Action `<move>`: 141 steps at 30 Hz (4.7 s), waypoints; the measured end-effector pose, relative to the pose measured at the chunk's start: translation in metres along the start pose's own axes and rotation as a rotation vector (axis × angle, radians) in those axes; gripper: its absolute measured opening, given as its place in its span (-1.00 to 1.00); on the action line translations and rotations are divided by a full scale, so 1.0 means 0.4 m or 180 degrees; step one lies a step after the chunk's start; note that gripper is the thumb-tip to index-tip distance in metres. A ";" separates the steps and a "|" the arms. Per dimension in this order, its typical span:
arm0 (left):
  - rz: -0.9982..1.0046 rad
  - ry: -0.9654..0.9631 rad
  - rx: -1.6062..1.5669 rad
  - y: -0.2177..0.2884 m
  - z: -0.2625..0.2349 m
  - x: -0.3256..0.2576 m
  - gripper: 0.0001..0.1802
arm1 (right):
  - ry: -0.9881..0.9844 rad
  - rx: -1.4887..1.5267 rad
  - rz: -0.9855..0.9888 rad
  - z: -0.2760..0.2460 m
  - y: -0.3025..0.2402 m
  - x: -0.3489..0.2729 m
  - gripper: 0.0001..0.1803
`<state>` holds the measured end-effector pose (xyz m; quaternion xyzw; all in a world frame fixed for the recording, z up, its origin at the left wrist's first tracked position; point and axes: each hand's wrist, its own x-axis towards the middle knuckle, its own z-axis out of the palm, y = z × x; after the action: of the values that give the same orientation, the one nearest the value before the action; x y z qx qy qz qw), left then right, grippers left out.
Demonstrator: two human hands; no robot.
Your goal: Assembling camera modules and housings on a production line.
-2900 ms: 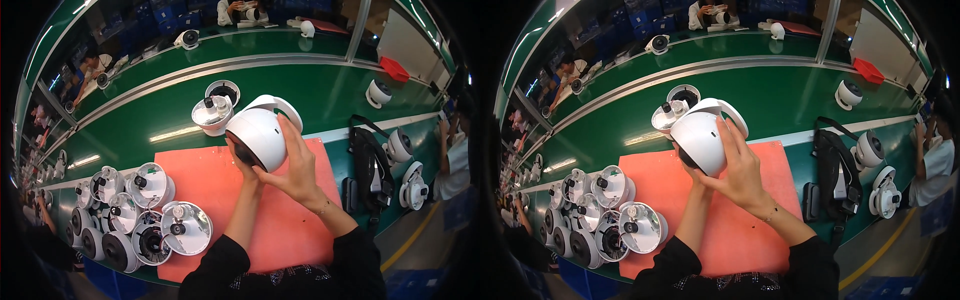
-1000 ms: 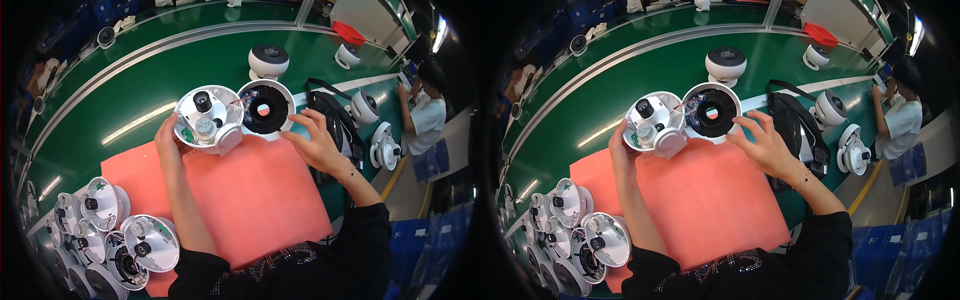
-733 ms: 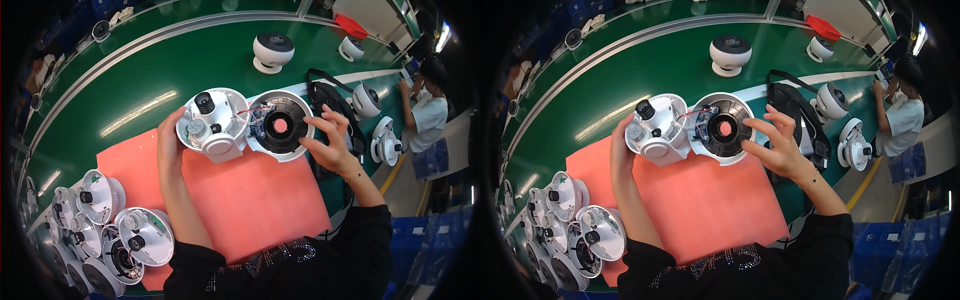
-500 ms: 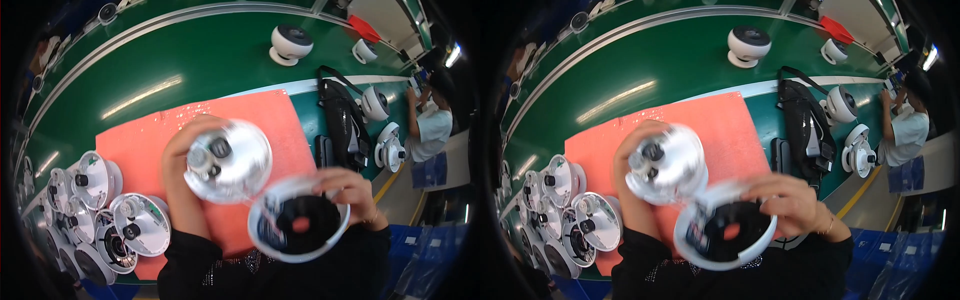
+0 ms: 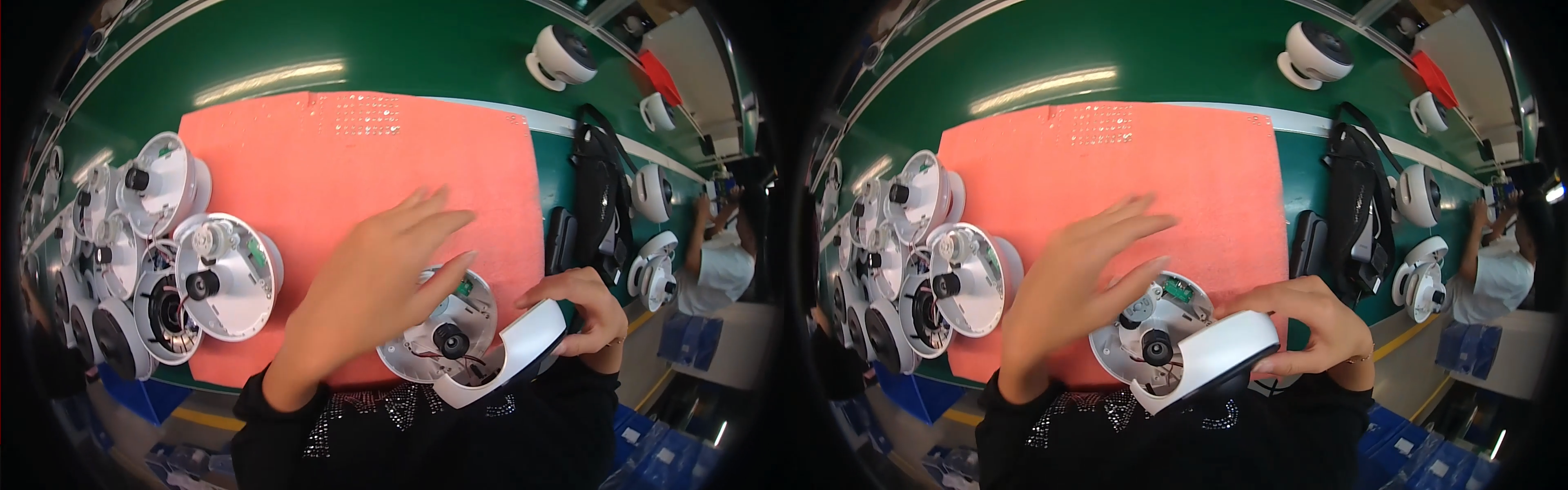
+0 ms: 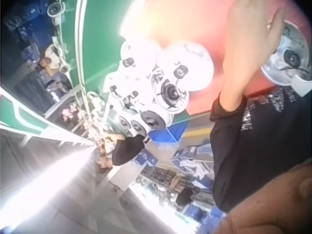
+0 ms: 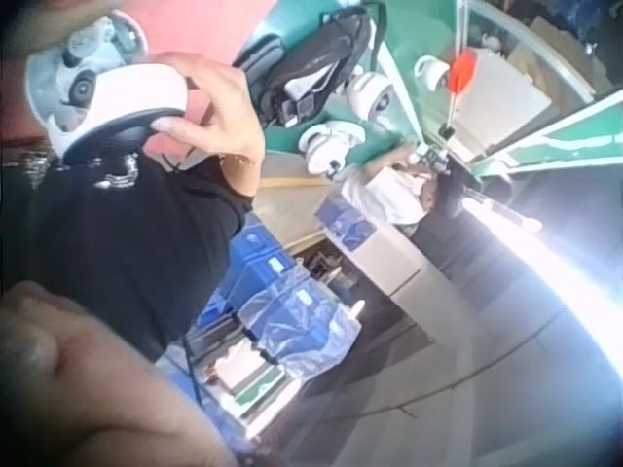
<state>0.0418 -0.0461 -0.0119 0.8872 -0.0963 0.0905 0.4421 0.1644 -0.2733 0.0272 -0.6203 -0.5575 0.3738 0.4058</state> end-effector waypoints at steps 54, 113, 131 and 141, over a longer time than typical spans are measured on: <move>-0.1086 -0.0661 0.0839 0.018 -0.087 -0.109 -0.43 | 0.0955 -0.1326 0.1311 0.116 0.003 0.091 -0.54; 0.0552 0.0962 -0.0749 0.015 0.020 -0.200 -0.06 | 0.1639 -0.0699 -0.1303 0.161 0.018 0.091 0.04; 0.0418 0.1034 -0.0278 0.032 0.016 -0.149 -0.17 | 0.1975 0.0619 -0.0669 0.186 0.032 0.105 -0.05; -0.0454 0.1485 -0.1231 0.007 0.059 -0.068 -0.15 | 0.2334 0.0556 -0.0098 0.100 0.067 0.166 -0.29</move>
<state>0.0168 -0.0642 -0.0304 0.7465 0.0549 0.2403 0.6181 0.1448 -0.2053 -0.0139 -0.6675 -0.3505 0.1669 0.6354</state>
